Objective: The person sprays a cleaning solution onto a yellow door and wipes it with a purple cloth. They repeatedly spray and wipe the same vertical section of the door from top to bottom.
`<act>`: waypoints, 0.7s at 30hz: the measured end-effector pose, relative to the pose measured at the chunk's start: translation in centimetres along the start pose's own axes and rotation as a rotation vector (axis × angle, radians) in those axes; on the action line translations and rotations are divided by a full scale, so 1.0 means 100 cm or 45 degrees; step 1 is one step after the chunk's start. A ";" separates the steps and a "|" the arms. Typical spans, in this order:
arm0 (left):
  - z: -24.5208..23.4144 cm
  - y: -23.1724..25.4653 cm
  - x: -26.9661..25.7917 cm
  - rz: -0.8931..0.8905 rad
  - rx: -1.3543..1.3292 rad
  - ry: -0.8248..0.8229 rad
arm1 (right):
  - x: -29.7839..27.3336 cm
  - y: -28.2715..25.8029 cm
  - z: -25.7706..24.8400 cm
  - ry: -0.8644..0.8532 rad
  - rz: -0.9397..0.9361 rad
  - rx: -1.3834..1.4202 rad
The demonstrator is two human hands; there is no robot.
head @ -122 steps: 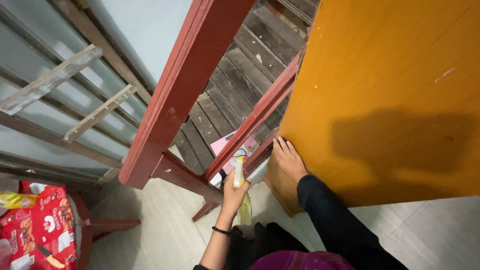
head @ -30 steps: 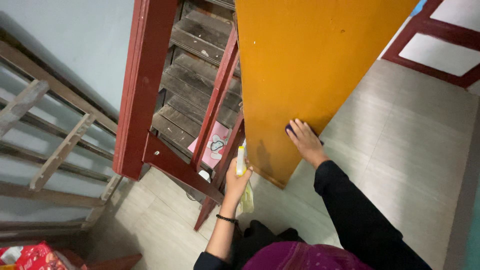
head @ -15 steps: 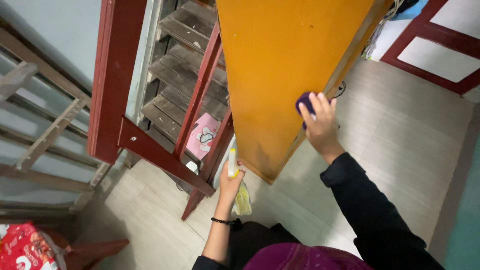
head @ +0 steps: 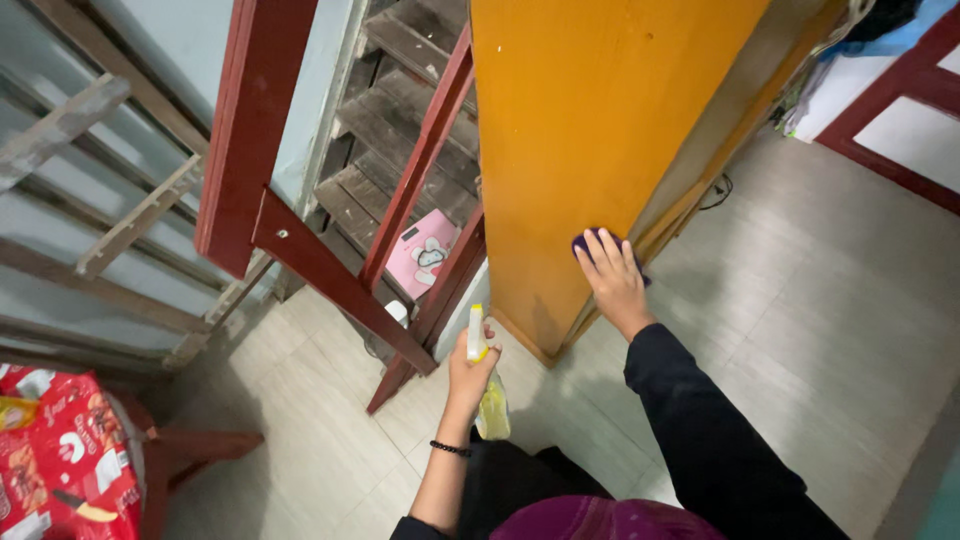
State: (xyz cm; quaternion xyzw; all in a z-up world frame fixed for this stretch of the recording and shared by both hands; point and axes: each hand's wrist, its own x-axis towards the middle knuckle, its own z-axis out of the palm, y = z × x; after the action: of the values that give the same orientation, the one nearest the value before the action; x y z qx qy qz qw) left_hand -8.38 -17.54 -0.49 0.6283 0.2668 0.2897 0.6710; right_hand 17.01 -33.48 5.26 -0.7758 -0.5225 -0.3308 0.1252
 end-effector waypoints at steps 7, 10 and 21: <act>-0.011 0.002 -0.005 0.012 0.047 0.037 | -0.028 0.000 0.002 -0.121 -0.037 0.021; -0.021 0.004 0.000 0.062 0.057 0.047 | -0.016 0.004 -0.017 -0.037 0.044 0.111; -0.027 0.019 0.002 0.033 0.033 0.046 | 0.055 0.011 -0.042 0.190 0.151 -0.056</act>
State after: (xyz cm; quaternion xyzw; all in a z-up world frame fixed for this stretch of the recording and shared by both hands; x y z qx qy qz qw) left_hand -10.25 -15.48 1.26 0.6349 0.2744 0.3063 0.6541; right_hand 17.66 -32.18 12.07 -0.7812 -0.4575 -0.3909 0.1661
